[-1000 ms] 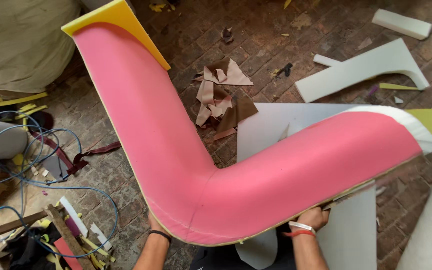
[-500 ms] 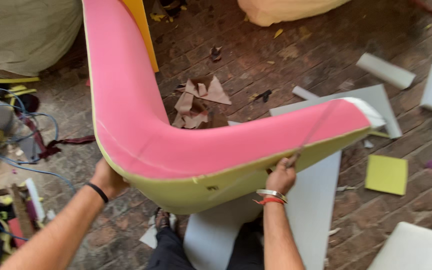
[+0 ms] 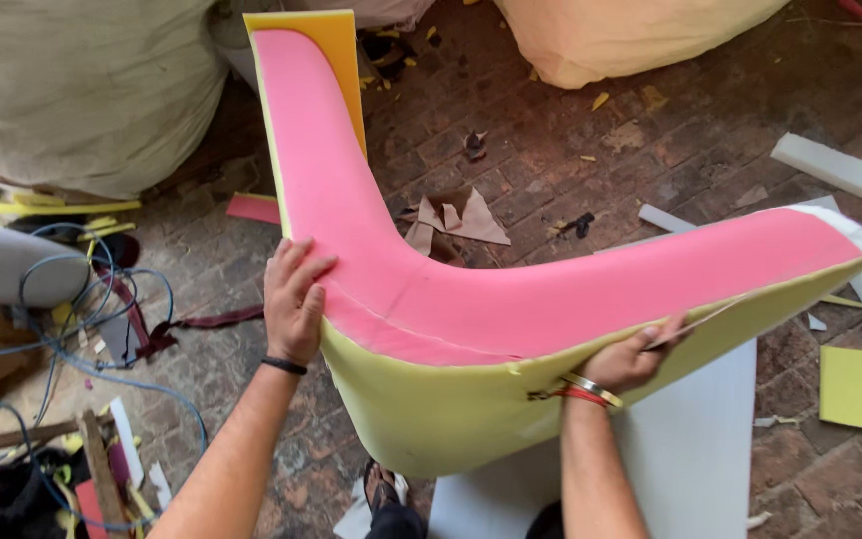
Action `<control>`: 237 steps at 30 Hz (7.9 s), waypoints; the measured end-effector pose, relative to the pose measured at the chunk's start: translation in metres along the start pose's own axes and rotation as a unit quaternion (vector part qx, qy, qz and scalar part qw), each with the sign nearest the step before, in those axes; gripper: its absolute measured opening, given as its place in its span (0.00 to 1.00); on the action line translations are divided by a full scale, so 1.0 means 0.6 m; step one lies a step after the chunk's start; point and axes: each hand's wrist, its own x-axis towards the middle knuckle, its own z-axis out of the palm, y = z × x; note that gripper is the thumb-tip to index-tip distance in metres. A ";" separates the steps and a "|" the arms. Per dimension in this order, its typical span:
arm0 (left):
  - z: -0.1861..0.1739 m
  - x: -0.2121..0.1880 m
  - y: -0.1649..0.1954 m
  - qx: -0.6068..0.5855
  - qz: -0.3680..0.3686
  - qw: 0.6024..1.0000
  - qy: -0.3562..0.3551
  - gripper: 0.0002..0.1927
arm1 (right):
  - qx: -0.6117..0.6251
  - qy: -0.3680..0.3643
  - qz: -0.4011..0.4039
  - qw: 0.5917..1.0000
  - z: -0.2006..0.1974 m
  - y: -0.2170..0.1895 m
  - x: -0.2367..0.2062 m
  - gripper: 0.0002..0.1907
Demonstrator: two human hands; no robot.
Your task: The person uses a long metal blade to cut a yellow foam sheet and then trims a pink foam-covered chair frame. The person repeatedly positions the foam, cuts along edges, and removes excess pieces.
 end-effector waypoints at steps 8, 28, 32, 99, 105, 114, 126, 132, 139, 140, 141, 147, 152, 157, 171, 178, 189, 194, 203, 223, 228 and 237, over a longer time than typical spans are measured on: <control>-0.023 0.060 -0.016 0.047 0.035 0.995 0.078 0.29 | -0.048 -0.050 -0.087 0.994 0.110 -0.092 0.072 0.24; 0.019 -0.094 -0.130 -0.025 -0.232 0.969 -0.088 0.18 | -0.291 -0.370 -0.150 0.869 0.245 -0.033 0.087 0.21; -0.120 0.015 -0.441 -0.036 -0.312 0.942 0.119 0.28 | -0.309 -0.491 -0.041 0.813 0.349 -0.060 -0.157 0.24; 0.082 -0.142 0.205 -0.412 -0.501 0.761 0.017 0.27 | -0.156 -0.343 -0.177 0.909 -0.068 0.005 0.393 0.17; 0.114 -0.114 0.073 -0.490 -0.378 0.783 0.071 0.31 | -0.333 -0.308 -0.175 0.874 -0.143 0.004 0.413 0.10; 0.123 -0.088 0.096 -0.513 -0.421 0.745 0.077 0.32 | -0.019 -0.044 -0.461 0.886 -0.040 0.104 0.417 0.23; 0.436 -0.391 0.478 -0.632 -0.512 0.560 0.157 0.33 | -0.101 -0.285 -0.433 0.849 -0.153 0.109 0.705 0.17; 0.603 -0.415 0.535 -0.692 -0.541 0.458 0.135 0.34 | -0.300 -0.370 -0.447 0.756 -0.269 0.173 0.789 0.10; 0.673 -0.371 0.542 -0.528 -0.645 0.549 0.064 0.37 | -0.461 -0.525 -0.197 0.688 -0.319 0.049 0.626 0.10; 0.673 -0.377 0.543 -0.509 -0.647 0.560 0.090 0.37 | -0.501 -0.540 -0.126 0.665 -0.301 0.032 0.586 0.13; 0.667 -0.384 0.540 -0.491 -0.648 0.571 0.117 0.37 | -0.514 -0.559 -0.066 0.647 -0.286 0.015 0.550 0.13; 0.606 -0.449 0.508 -0.683 -0.575 0.386 0.230 0.41 | -0.486 -0.682 -0.156 0.524 -0.224 -0.002 0.458 0.12; 0.622 -0.459 0.517 -0.560 -0.659 0.458 0.206 0.38 | -0.399 -0.792 0.061 0.457 -0.133 0.052 0.435 0.19; 0.659 -0.447 0.527 -0.596 -0.642 0.417 0.241 0.38 | -0.451 -0.810 0.239 0.287 -0.050 0.092 0.435 0.21; 0.716 -0.498 0.384 -0.594 -0.663 0.397 0.221 0.35 | -0.512 -0.793 0.286 0.169 0.019 0.276 0.263 0.22; 0.763 -0.550 0.314 -0.602 -0.667 0.384 0.212 0.34 | -0.539 -0.785 0.266 0.150 0.014 0.359 0.183 0.20; 0.769 -0.570 0.259 -0.547 -0.717 0.409 0.141 0.32 | -0.539 -0.780 0.289 0.129 0.013 0.382 0.166 0.21; 0.708 -0.532 0.173 -0.211 -0.755 0.600 -0.162 0.22 | -0.540 -0.786 0.275 0.120 0.018 0.371 0.168 0.21; 0.719 -0.458 0.136 -0.051 -0.733 0.566 -0.374 0.13 | -0.541 -0.794 0.249 0.118 0.007 0.377 0.160 0.21; 0.734 -0.481 0.123 -0.028 -0.741 0.568 -0.358 0.08 | -0.539 -0.808 0.217 0.097 0.006 0.390 0.134 0.22; 0.735 -0.495 0.130 -0.064 -0.755 0.568 -0.319 0.08 | -0.535 -0.810 0.218 0.101 0.005 0.402 0.162 0.24; 0.727 -0.494 0.129 -0.045 -0.745 0.584 -0.319 0.08 | -0.568 -0.800 0.184 0.057 0.010 0.386 0.123 0.21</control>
